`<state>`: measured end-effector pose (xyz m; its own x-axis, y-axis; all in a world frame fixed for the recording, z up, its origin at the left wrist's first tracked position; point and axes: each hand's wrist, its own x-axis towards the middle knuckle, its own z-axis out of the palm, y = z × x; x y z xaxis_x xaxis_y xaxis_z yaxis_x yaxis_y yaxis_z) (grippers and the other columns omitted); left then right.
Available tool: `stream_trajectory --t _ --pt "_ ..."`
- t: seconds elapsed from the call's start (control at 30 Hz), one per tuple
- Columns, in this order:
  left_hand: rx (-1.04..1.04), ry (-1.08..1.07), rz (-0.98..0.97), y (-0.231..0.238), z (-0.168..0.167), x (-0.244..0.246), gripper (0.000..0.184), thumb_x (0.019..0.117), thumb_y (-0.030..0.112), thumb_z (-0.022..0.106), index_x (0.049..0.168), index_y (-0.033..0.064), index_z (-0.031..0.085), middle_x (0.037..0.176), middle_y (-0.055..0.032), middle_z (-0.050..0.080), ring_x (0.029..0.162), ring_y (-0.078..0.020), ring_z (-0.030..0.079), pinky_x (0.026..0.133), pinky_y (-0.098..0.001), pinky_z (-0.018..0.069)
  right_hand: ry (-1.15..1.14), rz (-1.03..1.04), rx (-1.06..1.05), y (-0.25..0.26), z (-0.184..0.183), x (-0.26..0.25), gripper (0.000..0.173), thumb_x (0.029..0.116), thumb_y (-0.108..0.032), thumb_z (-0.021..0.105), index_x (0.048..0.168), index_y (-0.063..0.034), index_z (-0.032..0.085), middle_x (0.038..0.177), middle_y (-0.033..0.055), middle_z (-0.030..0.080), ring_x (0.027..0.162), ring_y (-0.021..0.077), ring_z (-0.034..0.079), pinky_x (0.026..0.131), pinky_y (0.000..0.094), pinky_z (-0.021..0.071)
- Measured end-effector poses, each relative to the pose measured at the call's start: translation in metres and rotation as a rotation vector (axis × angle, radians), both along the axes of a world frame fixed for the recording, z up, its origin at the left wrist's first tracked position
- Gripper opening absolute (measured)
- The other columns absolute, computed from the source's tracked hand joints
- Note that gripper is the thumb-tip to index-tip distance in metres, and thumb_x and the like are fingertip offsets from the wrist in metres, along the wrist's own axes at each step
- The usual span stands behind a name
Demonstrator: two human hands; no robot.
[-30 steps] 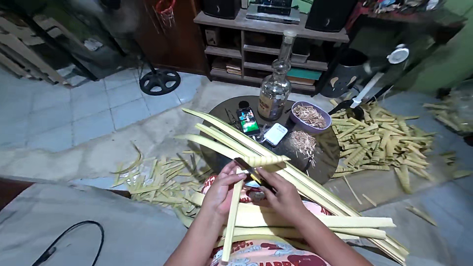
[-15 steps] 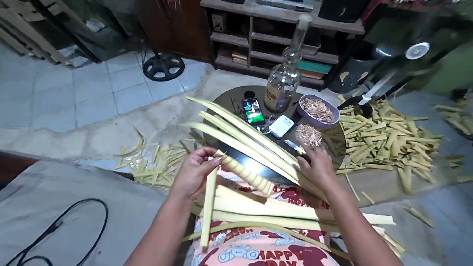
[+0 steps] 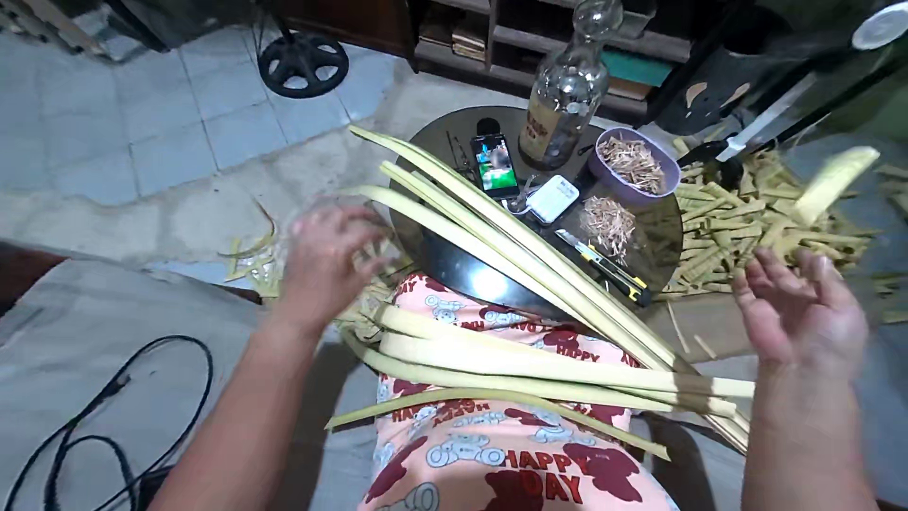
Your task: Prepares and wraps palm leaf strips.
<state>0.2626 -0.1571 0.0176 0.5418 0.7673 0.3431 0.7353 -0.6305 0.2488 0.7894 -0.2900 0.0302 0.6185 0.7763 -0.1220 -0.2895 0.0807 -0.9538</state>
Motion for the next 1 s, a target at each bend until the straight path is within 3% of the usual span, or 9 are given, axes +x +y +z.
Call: stream_trajectory --t 0.07,0.17,0.23,0.33,0.53,0.6,0.7,0.93,1.0 --pt "-0.156 0.022 -0.127 -0.025 -0.037 0.008 0.034 0.0888 0.043 0.075 0.108 0.0145 0.074 0.119 -0.0121 0.067 0.113 -0.0359 0.062 0.097 -0.0622 0.0474 -0.296 0.140 -0.173 -0.008 -0.002 -0.023 0.047 0.1092 -0.027 0.039 0.153 -0.0157 0.028 0.120 -0.0043 0.066 0.095 0.0078 0.069 0.083 0.0291 0.0587" --pt "-0.294 0.228 -0.285 -0.065 -0.081 0.031 0.042 0.0828 0.050 0.077 0.114 0.0231 0.068 0.112 -0.0012 0.070 0.108 -0.0242 0.066 0.096 -0.0534 0.0504 -0.658 0.689 -0.320 -0.013 -0.024 -0.107 0.045 0.1010 -0.018 0.060 0.143 -0.0052 0.053 0.123 0.0095 0.068 0.104 0.0201 0.069 0.088 0.0406 0.0601" --pt "-0.240 0.273 -0.299 -0.074 -0.102 0.040 0.034 0.0872 0.047 0.071 0.111 0.0232 0.068 0.105 0.0018 0.070 0.102 -0.0206 0.066 0.092 -0.0489 0.0521 -1.022 0.955 -0.286 -0.011 -0.046 -0.151 0.044 0.0961 -0.030 0.070 0.139 -0.0221 0.062 0.129 0.0001 0.066 0.113 0.0150 0.066 0.096 0.0399 0.0576" --pt "-0.250 0.242 -0.287 -0.076 -0.111 0.038 0.019 0.0962 0.041 0.059 0.099 0.0240 0.068 0.098 0.0039 0.068 0.097 -0.0165 0.066 0.088 -0.0427 0.0542 -1.281 1.078 -0.169 -0.019 -0.077 -0.179 0.062 0.0852 -0.043 0.081 0.141 -0.0255 0.060 0.134 -0.0004 0.064 0.124 0.0202 0.061 0.105 0.0483 0.0521" --pt "-0.304 0.320 -0.234 -0.068 -0.114 0.034 0.054 0.0767 0.060 0.076 0.119 0.0276 0.066 0.115 0.0033 0.067 0.108 -0.0193 0.064 0.089 -0.0453 0.0555 -1.476 1.090 -0.177 -0.022 -0.119 -0.181 0.035 0.0890 -0.035 0.076 0.121 -0.0235 0.068 0.111 0.0006 0.069 0.105 0.0209 0.066 0.089 0.0459 0.0577" --pt "-0.256 0.336 -0.251 -0.070 -0.129 0.038 0.045 0.0789 0.058 0.073 0.109 0.0253 0.067 0.109 0.0027 0.067 0.102 -0.0202 0.064 0.084 -0.0465 0.0541 -1.499 1.109 -0.182 -0.024 -0.122 -0.180 0.033 0.0887 -0.037 0.076 0.117 -0.0215 0.070 0.110 0.0015 0.069 0.104 0.0224 0.066 0.089 0.0467 0.0577" --pt "-0.234 0.321 -0.275 -0.072 -0.133 0.043 0.030 0.0860 0.050 0.067 0.101 0.0245 0.067 0.103 0.0041 0.067 0.098 -0.0180 0.064 0.083 -0.0442 0.0540 -1.483 1.158 -0.215 -0.027 -0.114 -0.181 0.052 0.0859 -0.043 0.079 0.130 -0.0210 0.064 0.120 0.0029 0.067 0.112 0.0249 0.065 0.091 0.0492 0.0567" --pt "-0.172 0.207 -0.249 -0.073 -0.099 0.041 0.023 0.0898 0.044 0.068 0.102 0.0245 0.068 0.102 0.0053 0.067 0.100 -0.0127 0.065 0.087 -0.0349 0.0562 -1.565 0.906 -0.079 -0.035 -0.101 -0.181 0.042 0.0871 -0.037 0.076 0.127 -0.0264 0.069 0.111 -0.0059 0.071 0.103 0.0114 0.068 0.088 0.0348 0.0591" --pt "-0.198 0.228 -0.255 -0.073 -0.095 0.044 0.023 0.0878 0.037 0.070 0.103 0.0207 0.066 0.099 0.0025 0.065 0.098 -0.0159 0.065 0.089 -0.0379 0.0552 -1.610 0.846 -0.007 -0.036 -0.101 -0.182 0.029 0.0879 -0.035 0.075 0.115 -0.0245 0.072 0.101 -0.0056 0.070 0.094 0.0112 0.068 0.080 0.0333 0.0599"
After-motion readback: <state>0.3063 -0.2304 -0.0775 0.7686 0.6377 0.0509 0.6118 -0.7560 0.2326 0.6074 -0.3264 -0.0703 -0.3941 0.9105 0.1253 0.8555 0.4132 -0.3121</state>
